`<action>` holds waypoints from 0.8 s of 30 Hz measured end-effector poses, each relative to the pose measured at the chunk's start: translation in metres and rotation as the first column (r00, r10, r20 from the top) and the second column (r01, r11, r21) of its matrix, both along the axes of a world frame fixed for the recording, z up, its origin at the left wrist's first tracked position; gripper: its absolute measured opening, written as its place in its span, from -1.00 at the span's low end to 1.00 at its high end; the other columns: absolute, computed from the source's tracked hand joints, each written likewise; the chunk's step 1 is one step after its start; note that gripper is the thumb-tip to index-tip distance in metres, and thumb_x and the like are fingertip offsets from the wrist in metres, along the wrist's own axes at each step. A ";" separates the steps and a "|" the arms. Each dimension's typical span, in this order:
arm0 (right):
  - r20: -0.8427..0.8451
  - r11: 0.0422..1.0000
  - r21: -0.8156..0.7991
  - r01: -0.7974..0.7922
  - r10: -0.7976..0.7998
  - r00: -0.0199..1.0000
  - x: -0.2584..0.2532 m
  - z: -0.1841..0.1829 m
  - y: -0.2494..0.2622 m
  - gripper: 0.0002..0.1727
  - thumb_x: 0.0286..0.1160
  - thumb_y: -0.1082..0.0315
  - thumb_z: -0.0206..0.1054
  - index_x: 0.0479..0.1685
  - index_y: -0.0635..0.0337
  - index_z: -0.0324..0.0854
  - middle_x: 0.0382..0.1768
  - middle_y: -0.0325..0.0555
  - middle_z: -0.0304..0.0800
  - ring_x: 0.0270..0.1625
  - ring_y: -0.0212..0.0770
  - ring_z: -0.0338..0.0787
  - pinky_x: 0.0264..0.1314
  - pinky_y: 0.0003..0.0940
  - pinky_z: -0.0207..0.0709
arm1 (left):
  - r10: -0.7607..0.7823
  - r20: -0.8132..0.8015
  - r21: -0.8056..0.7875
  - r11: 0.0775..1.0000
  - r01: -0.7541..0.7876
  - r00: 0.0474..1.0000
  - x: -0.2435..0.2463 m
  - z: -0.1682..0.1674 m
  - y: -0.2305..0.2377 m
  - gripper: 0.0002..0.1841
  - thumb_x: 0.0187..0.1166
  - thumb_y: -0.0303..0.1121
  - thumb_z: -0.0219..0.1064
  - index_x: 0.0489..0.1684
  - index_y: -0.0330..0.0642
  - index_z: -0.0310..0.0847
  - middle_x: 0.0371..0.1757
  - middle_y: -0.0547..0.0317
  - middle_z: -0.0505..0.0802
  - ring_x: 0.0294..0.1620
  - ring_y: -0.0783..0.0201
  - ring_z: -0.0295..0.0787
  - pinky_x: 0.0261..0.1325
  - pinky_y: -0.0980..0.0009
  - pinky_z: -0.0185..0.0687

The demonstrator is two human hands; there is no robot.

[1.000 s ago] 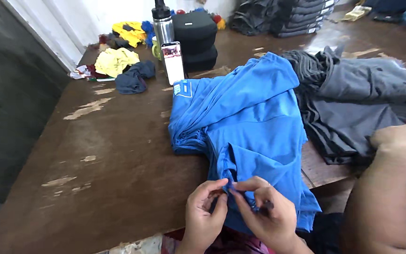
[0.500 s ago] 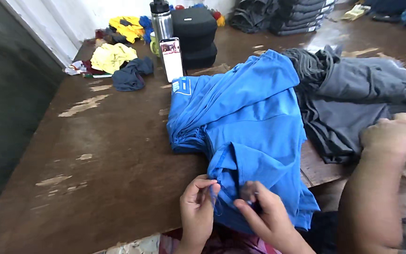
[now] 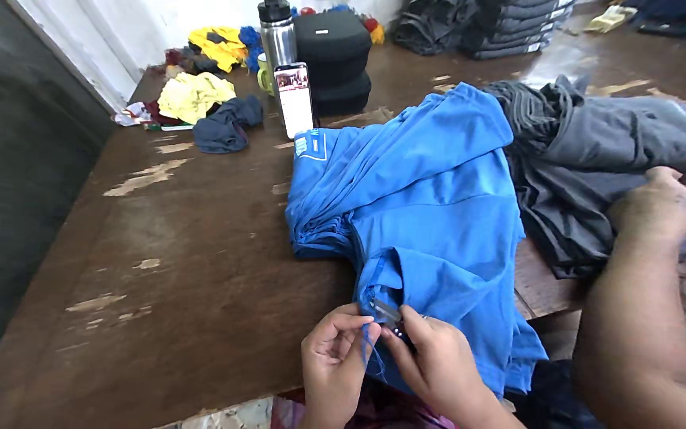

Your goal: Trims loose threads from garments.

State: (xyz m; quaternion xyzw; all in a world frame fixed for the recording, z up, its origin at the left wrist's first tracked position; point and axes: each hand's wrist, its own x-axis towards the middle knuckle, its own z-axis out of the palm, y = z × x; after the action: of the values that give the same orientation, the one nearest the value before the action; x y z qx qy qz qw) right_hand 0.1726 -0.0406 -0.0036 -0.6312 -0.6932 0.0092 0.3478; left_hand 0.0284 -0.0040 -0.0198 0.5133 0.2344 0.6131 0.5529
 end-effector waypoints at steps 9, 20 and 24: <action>-0.182 0.996 0.020 -0.083 0.085 0.980 0.018 0.004 0.002 -0.49 0.76 0.01 0.11 -0.37 0.30 0.61 -0.69 -0.12 0.55 -0.64 -0.29 0.57 -0.58 -0.36 0.42 | -0.030 -0.006 0.018 0.999 0.030 1.000 -0.003 -0.005 0.006 -0.94 0.65 -0.27 0.34 -0.10 0.05 0.67 0.05 0.33 0.90 0.12 0.47 0.84 0.18 0.50 0.74; -0.497 0.948 0.298 -0.111 0.254 0.830 0.064 -0.011 0.029 -0.76 0.27 0.52 0.24 -0.08 0.16 0.45 -0.03 -0.24 0.85 0.04 -0.47 0.81 0.11 -0.56 0.67 | 0.195 -0.313 0.447 0.894 -0.037 0.930 -0.013 -0.008 0.012 -0.84 0.37 -0.55 0.55 -0.33 -0.17 0.64 -0.20 0.26 0.88 0.00 0.44 0.86 0.12 0.55 0.80; -0.584 0.918 0.350 -0.187 0.369 0.723 0.079 -0.008 -0.007 -0.74 0.38 0.48 0.21 -0.10 -0.18 0.48 -0.14 -0.49 0.91 -0.07 -0.46 0.91 0.04 -0.51 0.79 | 0.157 -0.486 0.463 0.881 0.101 0.860 -0.032 -0.009 0.018 -0.89 0.32 -0.61 0.49 -0.44 -0.23 0.67 -0.22 0.21 0.88 0.00 0.41 0.83 0.21 0.57 0.72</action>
State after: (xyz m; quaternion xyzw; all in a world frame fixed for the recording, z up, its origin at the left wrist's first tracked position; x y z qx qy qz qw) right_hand 0.2519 -0.0471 -0.0117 -0.4249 -0.6151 0.1828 0.6385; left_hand -0.0040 0.0143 -0.0290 0.7723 0.2233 0.5016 0.3196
